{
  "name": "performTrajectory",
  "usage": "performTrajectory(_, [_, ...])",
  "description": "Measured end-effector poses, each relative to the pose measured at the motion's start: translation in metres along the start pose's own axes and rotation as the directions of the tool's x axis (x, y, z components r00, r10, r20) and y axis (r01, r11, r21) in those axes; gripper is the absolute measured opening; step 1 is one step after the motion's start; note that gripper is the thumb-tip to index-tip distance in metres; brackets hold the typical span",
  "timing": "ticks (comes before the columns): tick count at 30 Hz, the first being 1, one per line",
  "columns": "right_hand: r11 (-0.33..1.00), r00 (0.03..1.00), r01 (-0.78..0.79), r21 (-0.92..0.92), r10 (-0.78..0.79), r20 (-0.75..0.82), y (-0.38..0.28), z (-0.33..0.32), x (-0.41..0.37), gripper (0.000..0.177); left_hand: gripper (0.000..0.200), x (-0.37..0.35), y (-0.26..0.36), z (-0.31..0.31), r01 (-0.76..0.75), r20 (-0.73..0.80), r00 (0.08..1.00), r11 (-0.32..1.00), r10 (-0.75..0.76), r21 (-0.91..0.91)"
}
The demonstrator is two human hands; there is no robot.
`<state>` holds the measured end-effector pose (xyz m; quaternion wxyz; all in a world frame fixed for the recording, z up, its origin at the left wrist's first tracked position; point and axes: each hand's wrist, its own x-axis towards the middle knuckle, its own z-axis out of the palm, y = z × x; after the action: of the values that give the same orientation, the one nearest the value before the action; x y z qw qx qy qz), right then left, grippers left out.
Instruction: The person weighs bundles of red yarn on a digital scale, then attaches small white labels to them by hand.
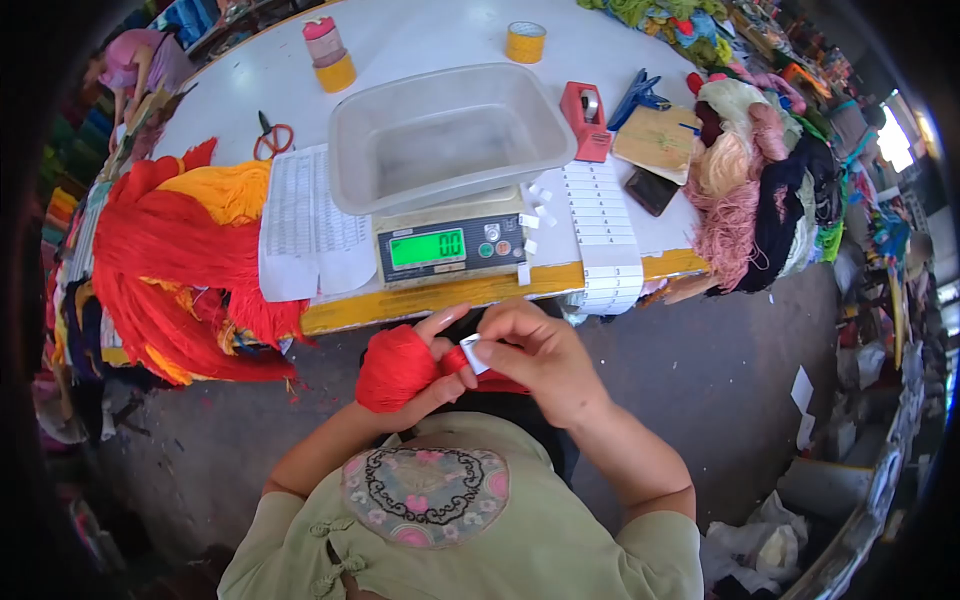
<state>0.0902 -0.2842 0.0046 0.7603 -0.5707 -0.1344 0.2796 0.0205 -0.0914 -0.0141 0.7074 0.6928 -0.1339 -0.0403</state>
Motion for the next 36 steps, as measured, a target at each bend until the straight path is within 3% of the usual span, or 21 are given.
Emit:
performTrajectory(2, [0.980,0.995,0.102,-0.171,-0.097,0.038,0.009,0.009,0.005,0.006,0.064,-0.001,0.002,0.002,0.028,-0.012,1.000,0.998,-0.028,-0.048])
performTrajectory(4, [0.903,0.972,0.237,-0.358,-0.218,0.092,0.019,0.010,0.016,0.010,0.064,-0.005,0.003,-0.003,0.072,-0.059,0.996,0.997,-0.070,0.037])
performTrajectory(7, [0.976,0.986,0.073,-0.206,-0.040,0.162,0.018,0.024,0.017,0.020,0.064,-0.011,0.003,-0.013,0.038,-0.092,0.996,0.979,-0.020,0.198])
performTrajectory(8, [0.956,0.974,0.084,-0.282,-0.019,0.225,0.020,0.023,0.020,0.030,0.064,-0.013,0.003,-0.016,0.008,-0.088,0.996,0.966,0.015,0.258])
performTrajectory(11, [0.881,0.961,-0.010,-0.473,0.139,0.239,0.010,0.021,0.022,0.030,0.062,-0.018,0.007,-0.017,-0.097,-0.091,0.980,0.828,0.176,0.552])
performTrajectory(14, [0.813,0.976,0.122,-0.570,0.008,0.219,0.000,0.031,0.019,0.032,0.045,-0.020,-0.048,-0.009,-0.320,-0.217,0.886,0.881,0.409,0.349])
performTrajectory(17, [0.765,0.971,0.186,-0.617,-0.045,0.236,-0.003,0.030,0.018,0.032,0.016,-0.019,-0.011,-0.025,-0.202,-0.085,0.948,0.786,0.306,0.584])
performTrajectory(18, [0.760,0.959,0.233,-0.606,-0.074,0.275,-0.001,0.027,0.018,0.029,0.008,-0.016,-0.004,-0.026,-0.202,-0.075,0.950,0.782,0.302,0.589])
performTrajectory(20, [0.748,0.926,0.328,-0.577,-0.132,0.354,0.004,0.020,0.020,0.025,0.012,-0.011,0.004,-0.028,-0.203,-0.059,0.953,0.773,0.296,0.602])
performTrajectory(21, [0.765,0.902,0.351,-0.540,-0.122,0.413,0.001,0.020,0.023,0.021,0.015,-0.011,0.005,-0.031,-0.043,-0.042,0.997,0.915,0.065,0.402])
performTrajectory(22, [0.781,0.875,0.371,-0.502,-0.114,0.470,-0.003,0.020,0.026,0.018,0.019,-0.012,0.007,-0.035,0.149,0.030,0.987,0.971,-0.157,0.188])
performTrajectory(23, [0.798,0.845,0.388,-0.461,-0.108,0.524,-0.006,0.020,0.028,0.015,0.022,-0.014,0.008,-0.037,0.353,0.150,0.926,0.936,-0.346,-0.017])
performTrajectory(26, [0.786,0.865,0.376,-0.490,-0.108,0.491,0.003,0.015,0.027,0.016,0.019,-0.018,0.013,-0.035,0.492,0.198,0.870,0.813,-0.451,-0.312])
performTrajectory(28, [0.725,0.870,0.457,-0.515,-0.244,0.429,0.012,0.017,0.027,0.019,0.017,-0.018,0.010,-0.034,0.167,0.045,0.985,0.986,-0.167,0.015])
performTrajectory(29, [0.757,0.892,0.420,-0.502,-0.241,0.382,0.017,0.018,0.026,0.022,0.016,-0.018,0.007,-0.034,-0.001,0.013,1.000,0.980,-0.001,0.197])
performTrajectory(32, [0.816,0.936,0.327,-0.477,-0.210,0.281,0.022,0.021,0.021,0.033,0.022,-0.016,-0.004,-0.025,-0.050,-0.121,0.989,0.960,0.087,0.275])
performTrajectory(35, [0.819,0.950,0.279,-0.501,-0.160,0.268,0.016,0.026,0.016,0.043,0.011,-0.017,0.001,-0.022,0.059,-0.259,0.966,0.984,-0.013,0.171])
performTrajectory(36, [0.826,0.956,0.258,-0.501,-0.144,0.256,0.017,0.027,0.014,0.045,0.009,-0.016,-0.003,-0.022,-0.023,-0.270,0.958,0.967,0.093,0.252])
